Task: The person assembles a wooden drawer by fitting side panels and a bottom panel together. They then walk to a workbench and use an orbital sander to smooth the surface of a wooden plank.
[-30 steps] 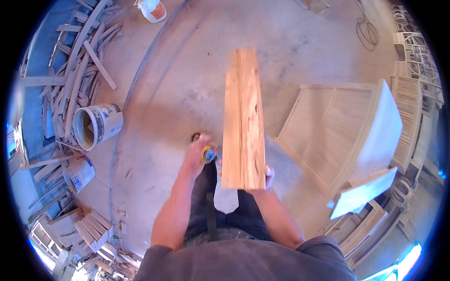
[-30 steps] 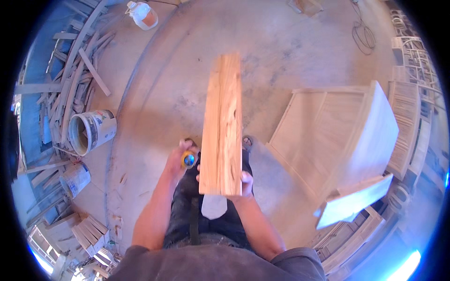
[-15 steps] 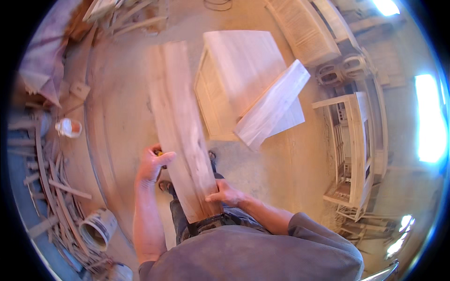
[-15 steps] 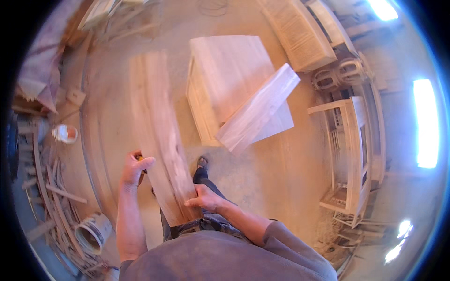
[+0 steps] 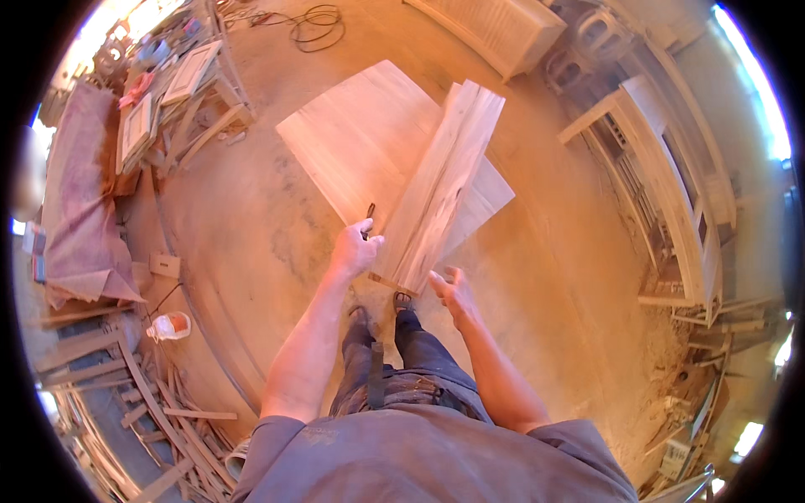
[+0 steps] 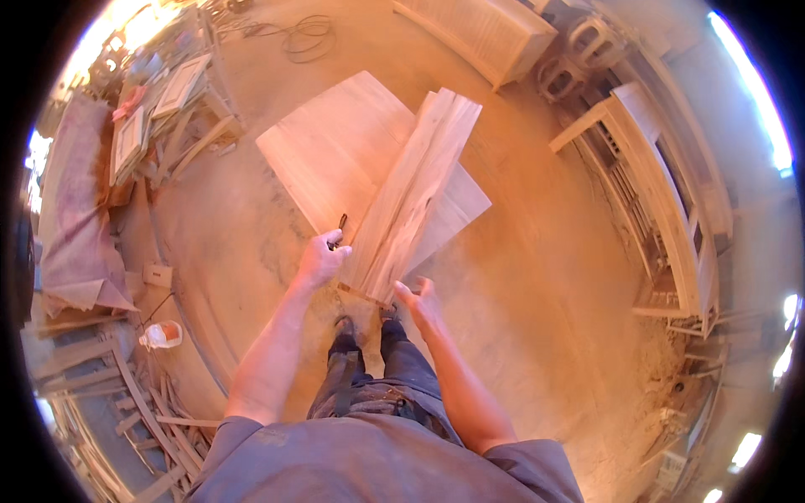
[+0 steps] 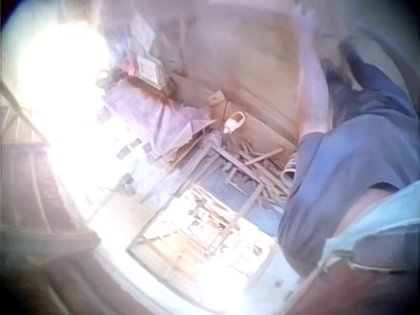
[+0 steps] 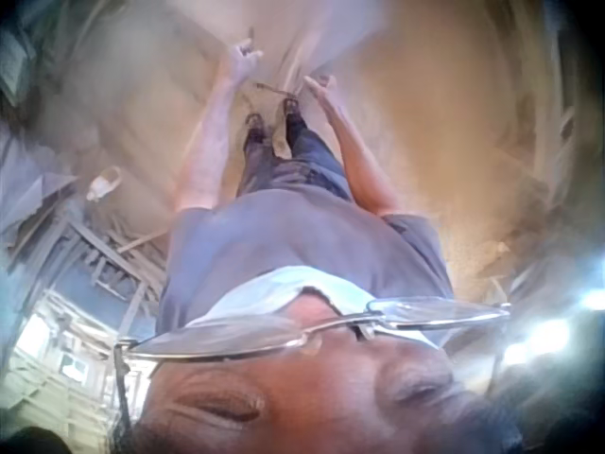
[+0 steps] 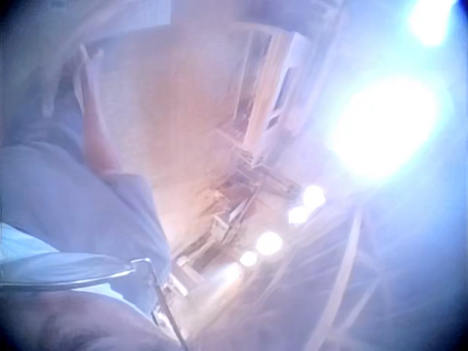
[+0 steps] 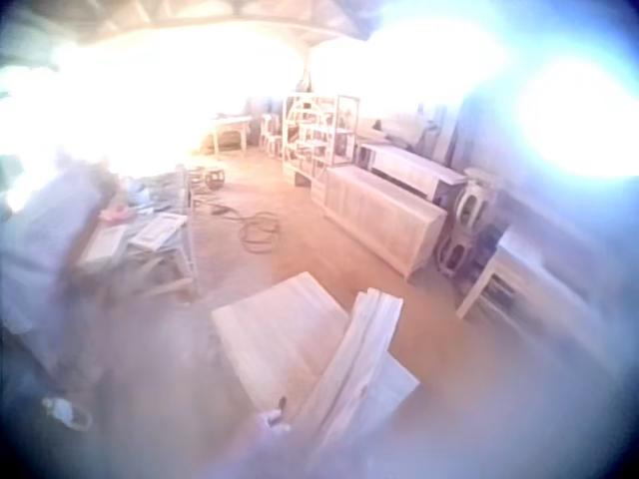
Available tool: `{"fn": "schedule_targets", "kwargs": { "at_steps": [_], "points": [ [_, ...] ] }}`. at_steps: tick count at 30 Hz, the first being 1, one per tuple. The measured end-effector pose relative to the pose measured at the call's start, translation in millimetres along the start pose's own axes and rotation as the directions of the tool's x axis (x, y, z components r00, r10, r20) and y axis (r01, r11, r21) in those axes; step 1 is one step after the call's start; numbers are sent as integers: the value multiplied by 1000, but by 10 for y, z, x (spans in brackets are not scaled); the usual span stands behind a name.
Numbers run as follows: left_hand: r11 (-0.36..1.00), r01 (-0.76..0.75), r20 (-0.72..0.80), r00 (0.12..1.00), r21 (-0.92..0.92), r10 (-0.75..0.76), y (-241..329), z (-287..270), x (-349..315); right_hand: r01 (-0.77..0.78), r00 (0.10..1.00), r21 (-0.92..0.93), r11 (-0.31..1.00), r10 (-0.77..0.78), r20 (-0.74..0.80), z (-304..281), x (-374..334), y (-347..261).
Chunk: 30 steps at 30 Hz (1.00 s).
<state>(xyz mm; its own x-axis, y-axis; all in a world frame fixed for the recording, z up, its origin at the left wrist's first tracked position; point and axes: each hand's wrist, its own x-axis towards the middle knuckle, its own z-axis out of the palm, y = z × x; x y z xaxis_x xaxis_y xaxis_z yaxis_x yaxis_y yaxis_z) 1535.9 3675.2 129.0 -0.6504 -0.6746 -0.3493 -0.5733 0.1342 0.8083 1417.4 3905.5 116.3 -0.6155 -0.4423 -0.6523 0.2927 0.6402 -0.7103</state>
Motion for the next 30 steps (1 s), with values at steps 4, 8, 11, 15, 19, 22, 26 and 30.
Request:
{"fn": "schedule_targets", "kwargs": {
  "at_steps": [4,8,11,15,19,22,26,30],
  "points": [
    [997,-63,25,998,-41,64,-166,185,111,-63,998,339,938,67,1,510,168,-88],
    [971,-194,200,955,-142,220,-140,316,147,-82,995,523,849,98,-2,532,169,28],
    [941,-61,225,964,-332,142,-200,540,-130,183,962,551,814,-34,-270,438,98,308],
    [896,219,461,887,-385,-18,-213,494,-260,-87,994,526,846,108,-9,-84,182,260],
    [801,297,515,857,-520,17,91,714,-81,-43,996,530,847,-4,87,-513,646,251],
    [717,438,498,855,-542,-145,42,393,-218,-43,993,532,846,-21,113,-355,354,146],
    [633,521,468,841,-572,-270,-82,618,-319,82,986,493,866,-141,85,-745,-151,754],
    [485,615,662,744,-621,-95,-247,1146,-515,76,991,415,907,-116,72,-1185,-950,1466]
  ]
}}
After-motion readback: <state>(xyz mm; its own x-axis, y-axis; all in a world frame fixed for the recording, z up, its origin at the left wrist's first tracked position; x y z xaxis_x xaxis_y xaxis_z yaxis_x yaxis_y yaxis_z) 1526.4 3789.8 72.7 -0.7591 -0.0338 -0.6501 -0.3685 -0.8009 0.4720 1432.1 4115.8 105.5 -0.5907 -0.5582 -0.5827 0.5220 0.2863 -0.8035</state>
